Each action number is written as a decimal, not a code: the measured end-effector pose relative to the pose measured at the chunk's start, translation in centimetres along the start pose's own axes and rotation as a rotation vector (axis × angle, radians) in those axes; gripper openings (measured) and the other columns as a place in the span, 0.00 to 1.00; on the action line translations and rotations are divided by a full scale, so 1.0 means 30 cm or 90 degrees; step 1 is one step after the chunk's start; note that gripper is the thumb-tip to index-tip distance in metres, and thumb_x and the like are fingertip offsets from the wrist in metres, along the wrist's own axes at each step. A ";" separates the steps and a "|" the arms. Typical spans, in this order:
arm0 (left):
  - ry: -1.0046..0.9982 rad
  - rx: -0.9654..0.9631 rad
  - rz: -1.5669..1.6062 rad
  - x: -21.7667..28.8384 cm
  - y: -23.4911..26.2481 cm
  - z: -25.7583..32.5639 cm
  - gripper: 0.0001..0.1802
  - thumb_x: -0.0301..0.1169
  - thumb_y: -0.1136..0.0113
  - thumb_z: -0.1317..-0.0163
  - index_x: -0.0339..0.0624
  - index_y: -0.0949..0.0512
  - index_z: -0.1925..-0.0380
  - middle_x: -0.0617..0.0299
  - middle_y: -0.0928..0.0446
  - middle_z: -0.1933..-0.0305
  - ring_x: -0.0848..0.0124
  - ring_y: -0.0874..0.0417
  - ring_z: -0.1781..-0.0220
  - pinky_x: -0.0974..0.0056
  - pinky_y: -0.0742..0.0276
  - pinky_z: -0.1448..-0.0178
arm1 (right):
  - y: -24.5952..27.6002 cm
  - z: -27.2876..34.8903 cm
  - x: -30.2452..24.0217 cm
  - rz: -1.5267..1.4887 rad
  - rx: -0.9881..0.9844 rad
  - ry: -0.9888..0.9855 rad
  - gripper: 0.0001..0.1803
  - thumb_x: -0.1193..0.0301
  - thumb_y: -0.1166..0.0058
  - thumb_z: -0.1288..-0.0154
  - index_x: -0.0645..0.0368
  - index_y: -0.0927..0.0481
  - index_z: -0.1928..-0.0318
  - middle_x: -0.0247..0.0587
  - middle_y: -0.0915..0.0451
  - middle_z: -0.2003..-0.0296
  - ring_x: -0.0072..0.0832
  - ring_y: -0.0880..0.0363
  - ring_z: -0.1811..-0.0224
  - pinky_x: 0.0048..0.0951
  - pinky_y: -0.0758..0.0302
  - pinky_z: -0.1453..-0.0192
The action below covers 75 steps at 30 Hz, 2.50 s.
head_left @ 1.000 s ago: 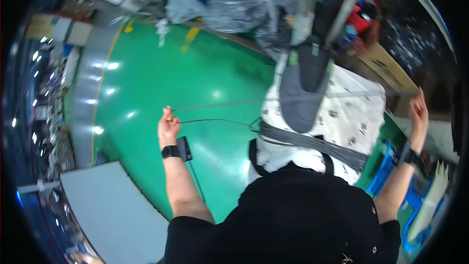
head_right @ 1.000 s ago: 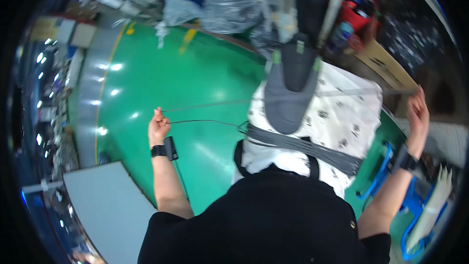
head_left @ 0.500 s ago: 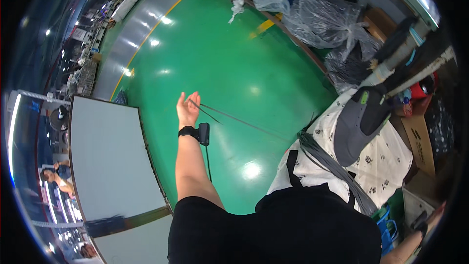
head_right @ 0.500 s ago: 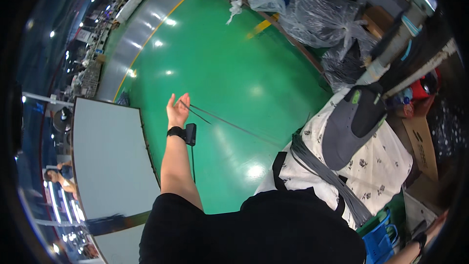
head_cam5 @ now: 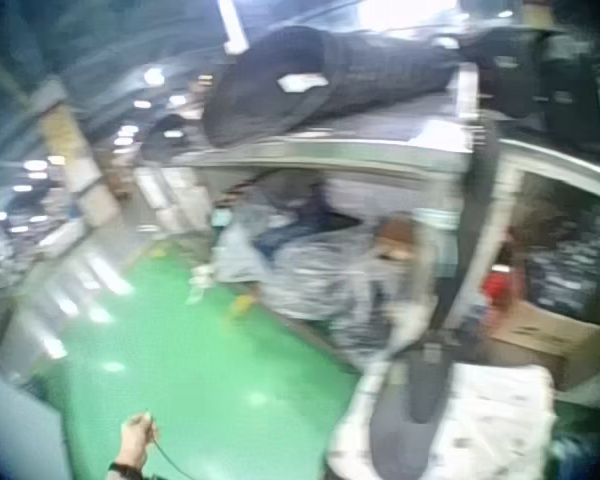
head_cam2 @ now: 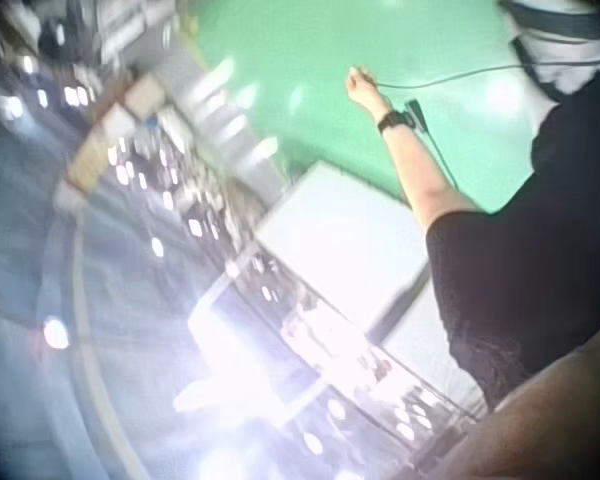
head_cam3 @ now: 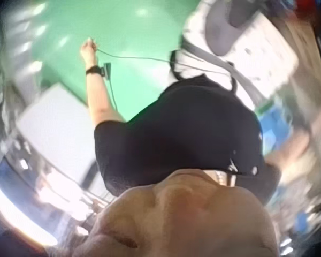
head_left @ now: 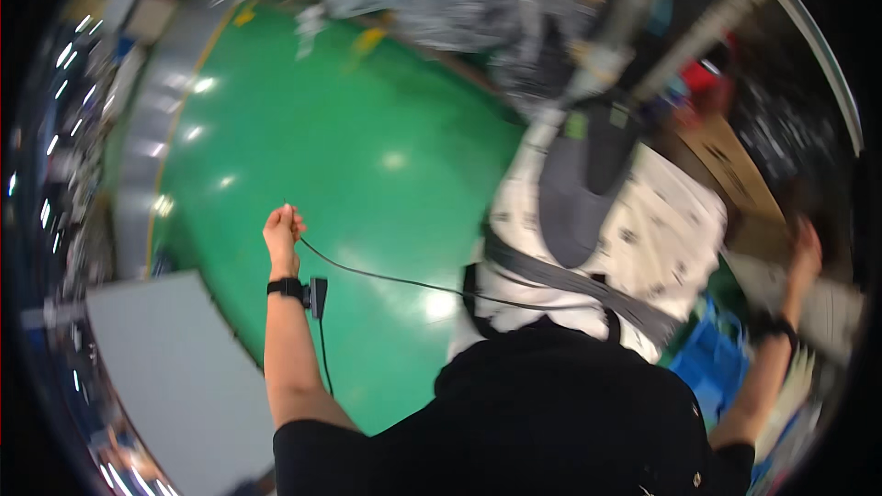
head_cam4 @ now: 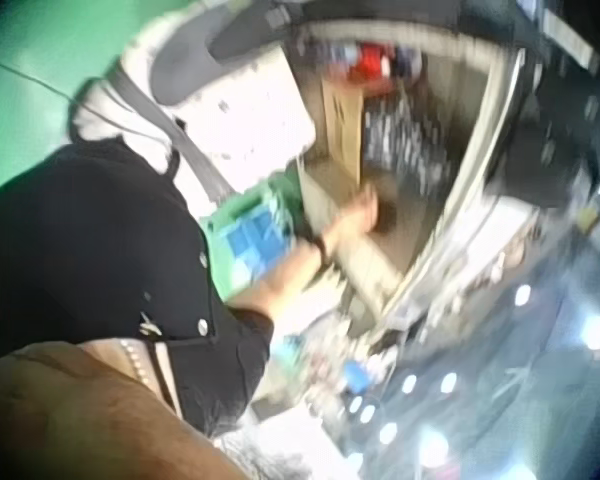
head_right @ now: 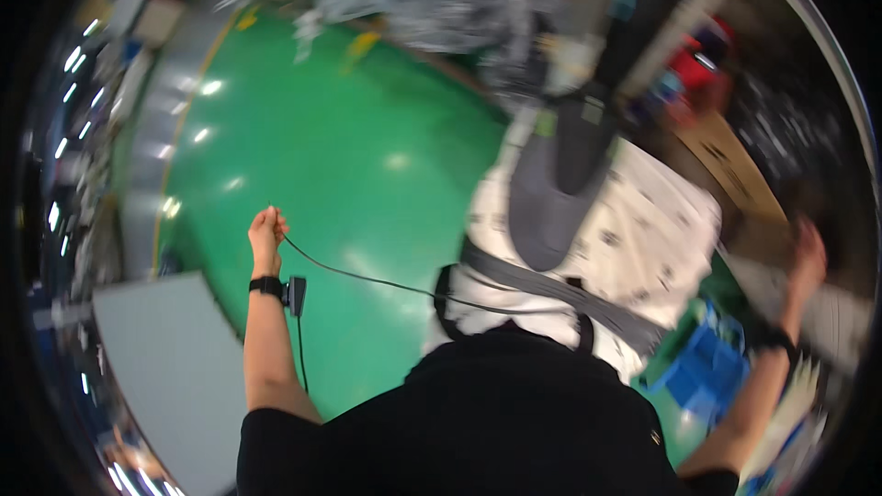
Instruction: Lacing shoelaces on athletic shoes in a factory assembly line environment.
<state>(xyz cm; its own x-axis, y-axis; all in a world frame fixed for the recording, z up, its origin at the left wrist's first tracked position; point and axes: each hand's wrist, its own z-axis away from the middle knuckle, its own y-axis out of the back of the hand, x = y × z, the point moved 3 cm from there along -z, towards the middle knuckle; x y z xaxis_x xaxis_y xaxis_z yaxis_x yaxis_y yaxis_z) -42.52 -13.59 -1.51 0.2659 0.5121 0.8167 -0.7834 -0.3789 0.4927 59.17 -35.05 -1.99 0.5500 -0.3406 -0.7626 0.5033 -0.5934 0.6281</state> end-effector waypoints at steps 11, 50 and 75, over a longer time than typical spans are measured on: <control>-0.612 -0.520 -0.089 0.421 -1.042 0.801 0.04 0.27 0.40 0.40 0.38 0.20 0.67 0.58 0.18 0.69 0.67 0.18 0.64 0.60 0.24 0.52 | -0.896 0.572 -0.863 -0.226 -0.360 -0.107 0.06 0.76 0.50 0.32 0.63 0.21 0.60 0.31 0.21 0.75 0.15 0.29 0.77 0.19 0.32 0.71; -0.702 -0.421 -0.410 0.440 -1.138 0.783 0.05 0.31 0.38 0.48 0.44 0.21 0.78 0.65 0.22 0.74 0.62 0.25 0.59 0.55 0.38 0.54 | -0.979 0.484 -0.909 0.254 -0.448 0.541 0.08 0.68 0.41 0.47 0.55 0.24 0.69 0.35 0.23 0.72 0.33 0.19 0.68 0.31 0.23 0.67; -0.932 -0.721 -0.705 0.631 -1.211 0.732 0.09 0.30 0.33 0.50 0.39 0.22 0.71 0.58 0.29 0.67 0.58 0.22 0.65 0.54 0.29 0.60 | -1.044 0.354 -1.047 0.376 -0.684 0.354 0.10 0.65 0.33 0.51 0.55 0.17 0.70 0.31 0.22 0.67 0.31 0.25 0.50 0.35 0.24 0.55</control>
<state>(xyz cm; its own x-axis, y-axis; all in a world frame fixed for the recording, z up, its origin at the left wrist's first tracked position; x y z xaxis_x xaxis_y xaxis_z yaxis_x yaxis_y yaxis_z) 3.31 -7.07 2.66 0.4213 -0.8699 0.2564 0.1915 0.3617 0.9124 19.04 -13.52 0.63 0.9309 0.1466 -0.3345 0.2263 0.4872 0.8434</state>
